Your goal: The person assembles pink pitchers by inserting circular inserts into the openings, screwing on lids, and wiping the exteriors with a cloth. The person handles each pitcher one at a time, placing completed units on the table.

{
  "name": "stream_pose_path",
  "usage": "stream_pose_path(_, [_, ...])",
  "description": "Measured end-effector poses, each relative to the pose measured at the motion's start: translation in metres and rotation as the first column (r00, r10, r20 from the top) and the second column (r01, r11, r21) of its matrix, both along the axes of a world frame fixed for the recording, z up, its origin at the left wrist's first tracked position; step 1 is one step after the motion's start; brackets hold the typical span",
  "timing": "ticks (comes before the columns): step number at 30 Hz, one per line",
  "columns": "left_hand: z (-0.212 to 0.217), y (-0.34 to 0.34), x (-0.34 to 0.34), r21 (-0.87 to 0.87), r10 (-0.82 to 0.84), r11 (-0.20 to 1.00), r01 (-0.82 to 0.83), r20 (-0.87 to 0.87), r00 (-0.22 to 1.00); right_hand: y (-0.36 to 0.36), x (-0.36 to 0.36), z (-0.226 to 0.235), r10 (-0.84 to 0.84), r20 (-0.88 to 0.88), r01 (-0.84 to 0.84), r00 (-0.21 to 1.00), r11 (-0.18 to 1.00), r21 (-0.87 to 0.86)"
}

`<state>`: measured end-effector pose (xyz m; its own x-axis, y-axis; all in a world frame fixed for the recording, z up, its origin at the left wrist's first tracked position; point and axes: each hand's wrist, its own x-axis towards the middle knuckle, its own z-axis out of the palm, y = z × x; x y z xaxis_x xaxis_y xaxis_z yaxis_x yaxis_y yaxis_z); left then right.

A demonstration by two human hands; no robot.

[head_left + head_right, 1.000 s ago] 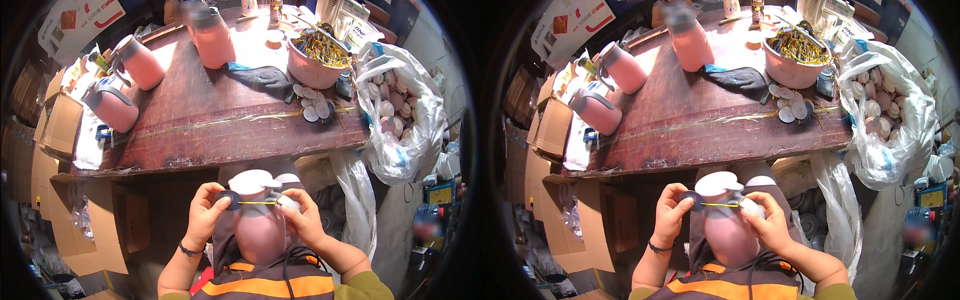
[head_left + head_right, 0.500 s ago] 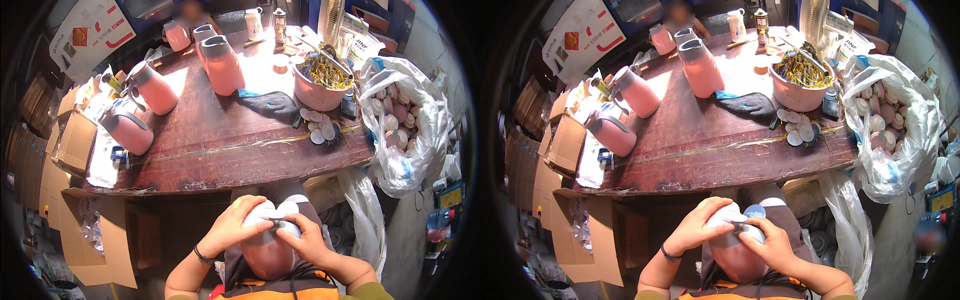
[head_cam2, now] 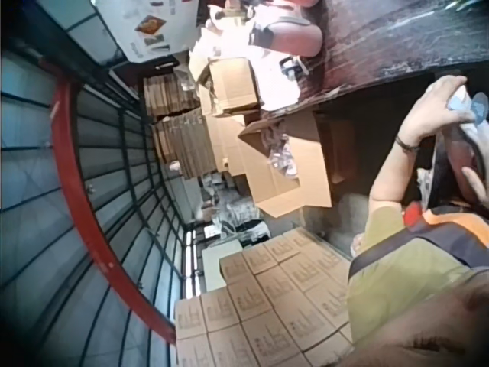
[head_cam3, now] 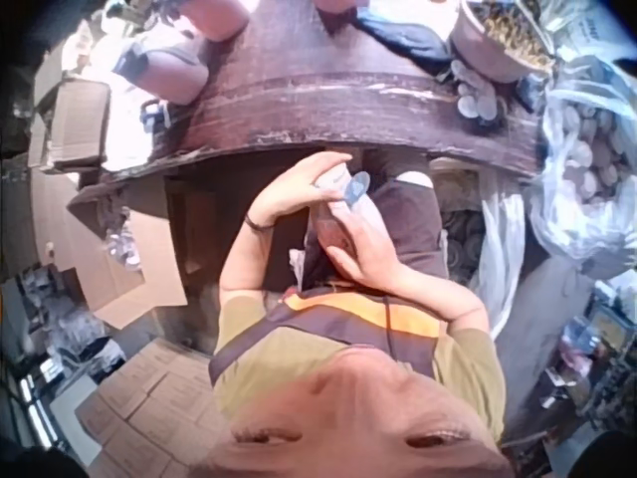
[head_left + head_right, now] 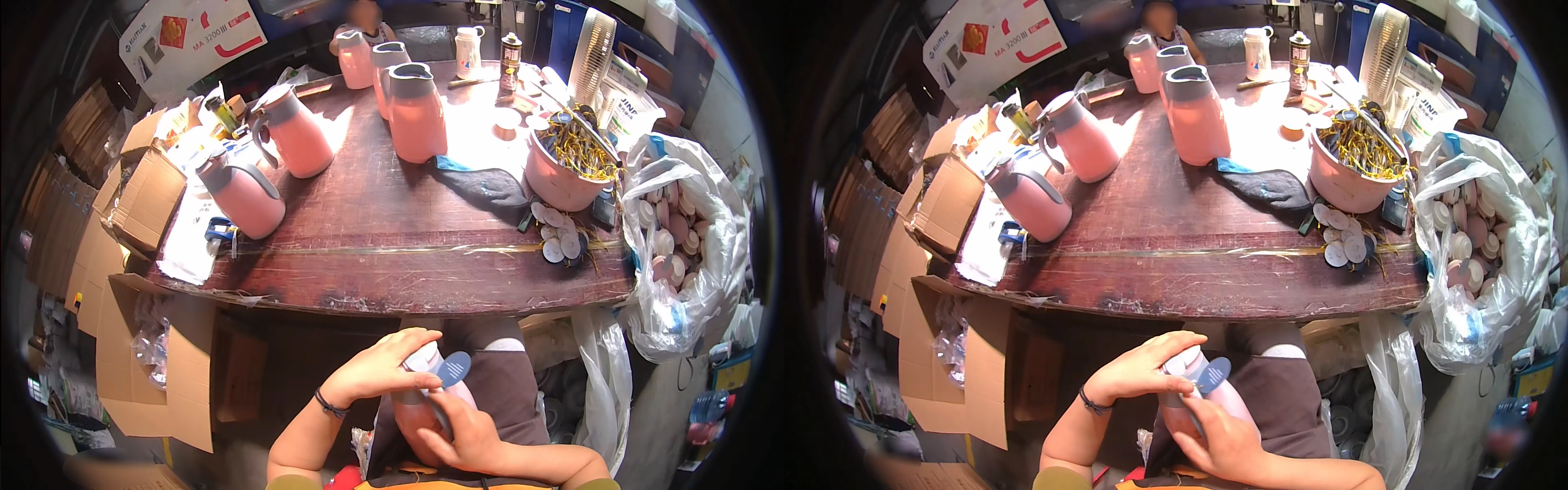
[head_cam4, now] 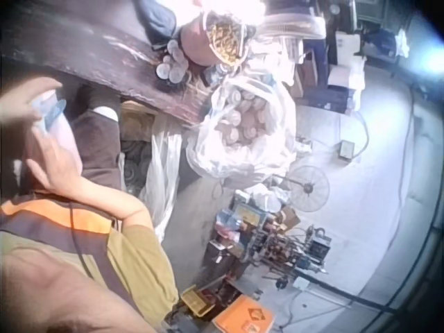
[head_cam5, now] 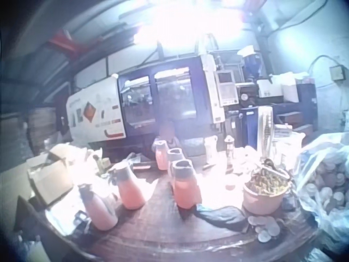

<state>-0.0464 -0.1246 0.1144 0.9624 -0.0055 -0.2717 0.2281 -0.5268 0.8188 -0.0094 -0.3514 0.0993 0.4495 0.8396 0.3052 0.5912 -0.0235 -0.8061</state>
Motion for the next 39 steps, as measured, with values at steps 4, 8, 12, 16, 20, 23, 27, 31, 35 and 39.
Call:
stream_pose_path(4, [-0.01, 0.014, -0.009, -0.262, 0.073, 0.962, -0.076, -0.022, 0.997, 0.01, -0.006, -0.004, 0.276, -0.02, -0.276, 0.961, 0.961, 0.002])
stream_pose_path(8, [-0.047, 0.02, -0.029, -0.55, 0.268, 0.813, -0.19, 0.065, 0.961, 0.016, -0.006, -0.011, 0.364, -0.084, -0.365, 0.927, 0.931, 0.011])
stream_pose_path(12, [-0.071, 0.011, -0.051, -0.71, 0.429, 0.627, -0.32, -0.027, 0.903, 0.022, -0.008, -0.02, 0.289, -0.178, -0.286, 0.941, 0.957, 0.041])
stream_pose_path(16, [-0.077, 0.015, -0.04, -0.527, 0.416, 0.797, -0.296, 0.123, 0.901, 0.033, -0.004, -0.014, 0.443, -0.123, -0.452, 0.888, 0.891, -0.049])
stream_pose_path(20, [-0.088, 0.007, -0.032, -0.587, 0.538, 0.726, -0.358, 0.162, 0.827, 0.045, -0.006, -0.013, 0.506, -0.059, -0.509, 0.86, 0.851, -0.126])
stream_pose_path(23, [-0.1, 0.018, -0.042, -0.669, 0.626, 0.659, -0.345, 0.232, 0.744, 0.049, 0.011, -0.014, 0.517, -0.054, -0.517, 0.854, 0.856, 0.016])
stream_pose_path(27, [-0.105, 0.041, -0.063, -0.823, 0.703, 0.428, -0.374, 0.044, 0.709, 0.049, 0.079, -0.023, 0.114, 0.109, -0.14, 0.987, 0.953, 0.27])
stream_pose_path(31, [-0.113, 0.052, -0.07, -0.878, 0.719, 0.339, -0.337, 0.011, 0.694, 0.107, 0.173, -0.006, -0.255, 0.459, 0.251, 0.851, 0.965, 0.07])
stream_pose_path(35, [-0.109, 0.049, -0.069, -0.933, 0.719, 0.227, -0.279, -0.033, 0.694, 0.156, 0.275, -0.08, -0.471, 0.804, 0.708, 0.363, 0.701, 0.091])
stream_pose_path(39, [-0.108, 0.049, -0.06, -0.94, 0.702, 0.111, -0.322, -0.155, 0.695, 0.146, 0.337, -0.109, -0.503, 0.659, 0.747, 0.559, 0.65, -0.138])
